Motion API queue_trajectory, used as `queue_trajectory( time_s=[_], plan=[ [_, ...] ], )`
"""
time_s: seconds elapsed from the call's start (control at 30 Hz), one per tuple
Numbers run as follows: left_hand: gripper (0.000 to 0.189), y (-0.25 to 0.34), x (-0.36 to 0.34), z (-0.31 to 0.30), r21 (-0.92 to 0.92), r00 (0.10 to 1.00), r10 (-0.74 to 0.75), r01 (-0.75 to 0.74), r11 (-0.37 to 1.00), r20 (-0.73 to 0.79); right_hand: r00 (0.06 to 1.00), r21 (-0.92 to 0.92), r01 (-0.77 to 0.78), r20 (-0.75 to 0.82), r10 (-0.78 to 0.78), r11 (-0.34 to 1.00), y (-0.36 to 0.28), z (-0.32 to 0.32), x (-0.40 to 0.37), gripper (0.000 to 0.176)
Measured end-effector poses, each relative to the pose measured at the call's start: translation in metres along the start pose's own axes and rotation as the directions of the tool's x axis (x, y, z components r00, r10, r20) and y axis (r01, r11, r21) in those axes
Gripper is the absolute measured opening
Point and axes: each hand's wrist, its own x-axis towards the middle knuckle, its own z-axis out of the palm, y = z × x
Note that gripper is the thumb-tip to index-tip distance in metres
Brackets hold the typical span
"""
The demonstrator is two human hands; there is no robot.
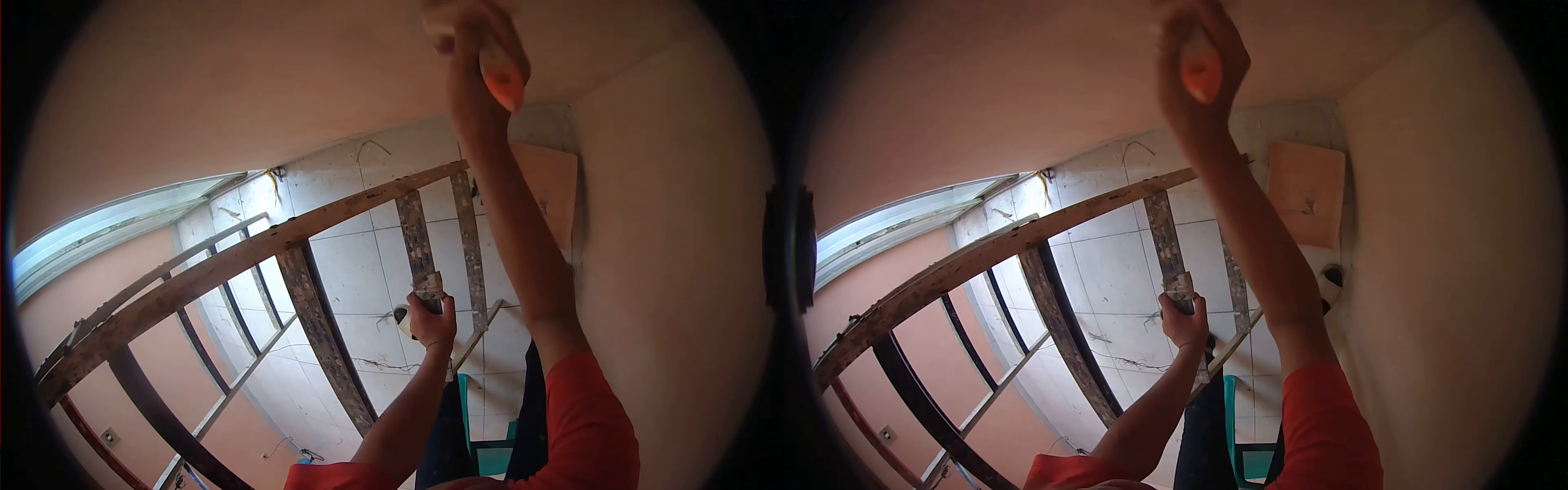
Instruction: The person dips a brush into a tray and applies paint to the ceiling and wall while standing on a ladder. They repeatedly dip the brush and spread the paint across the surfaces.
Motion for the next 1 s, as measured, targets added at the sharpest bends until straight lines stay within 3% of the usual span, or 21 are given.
queue_trajectory(
  time_s=[0.07,0.13,0.2,0.27,0.33,0.37,0.47,0.53,0.57,0.63,0.7,0.73,0.8,0.93,1.0],
  plan=[
    [0.05,-0.002,0.001,0.001,-0.006,1.0,0.003,-0.003,1.0,0.001,0.998,0.06,0.06,-0.037,-0.058,0.996,-0.054,0.023,0.01,0.021],
    [0.05,-0.001,-0.001,0.001,-0.015,1.0,0.008,-0.008,1.0,0.002,0.99,0.118,0.126,-0.076,-0.118,0.985,-0.06,0.023,0.014,0.022],
    [0.05,0.001,0.0,0.0,-0.022,1.0,0.005,-0.006,1.0,-0.008,0.964,-0.107,0.259,-0.039,-0.264,0.96,-0.028,0.008,0.007,0.027],
    [0.049,0.002,0.0,0.001,-0.021,1.0,0.006,-0.006,1.0,-0.011,0.969,-0.122,0.238,-0.033,-0.243,0.964,0.019,-0.012,-0.01,0.031],
    [0.049,-0.004,0.001,0.004,0.009,0.999,0.016,-0.016,1.0,-0.031,0.974,-0.345,0.216,0.011,-0.226,0.913,0.062,-0.034,-0.04,0.031],
    [0.049,-0.003,0.0,0.004,0.012,0.999,0.015,-0.014,1.0,-0.032,0.975,-0.343,0.213,0.01,-0.224,0.915,0.079,-0.045,-0.055,0.031],
    [0.048,0.0,0.0,0.002,0.013,0.999,0.036,-0.036,0.999,-0.03,0.987,-0.378,0.145,-0.005,-0.159,0.914,0.105,-0.067,-0.08,0.031],
    [0.048,0.001,0.001,0.002,-0.016,0.999,0.027,-0.028,0.999,-0.022,0.984,-0.157,-0.175,-0.046,0.17,0.972,0.099,-0.068,-0.081,0.023],
    [0.048,0.001,0.002,0.003,-0.013,0.999,0.027,-0.027,1.0,-0.023,0.984,-0.155,-0.177,-0.047,0.172,0.972,0.101,-0.064,-0.074,0.023],
    [0.047,-0.003,0.0,0.003,0.0,0.998,0.042,-0.042,0.999,-0.036,0.999,-0.117,0.024,-0.043,-0.029,0.993,0.065,-0.036,-0.031,0.028],
    [0.047,0.001,0.0,0.002,-0.013,0.999,0.029,-0.029,0.999,-0.023,0.994,0.165,-0.052,-0.09,0.068,0.985,-0.002,-0.002,0.002,0.032],
    [0.046,0.002,0.0,0.001,-0.023,1.0,0.015,-0.015,1.0,-0.013,0.994,0.165,-0.049,-0.088,0.064,0.985,-0.027,0.008,0.016,0.032],
    [0.045,0.003,0.001,0.001,-0.022,0.999,0.024,-0.024,0.999,-0.021,0.925,0.097,0.378,-0.073,-0.372,0.921,-0.058,0.018,0.034,0.034],
    [0.044,0.004,-0.001,0.001,-0.017,0.999,0.03,-0.031,0.999,-0.025,0.849,0.044,0.528,-0.035,-0.527,0.848,-0.005,0.011,0.024,0.026],
    [0.044,0.006,-0.001,0.001,-0.02,0.999,0.033,-0.033,0.999,-0.031,0.921,-0.079,0.389,0.037,-0.387,0.918,0.042,-0.01,-0.005,0.034]
  ],
)
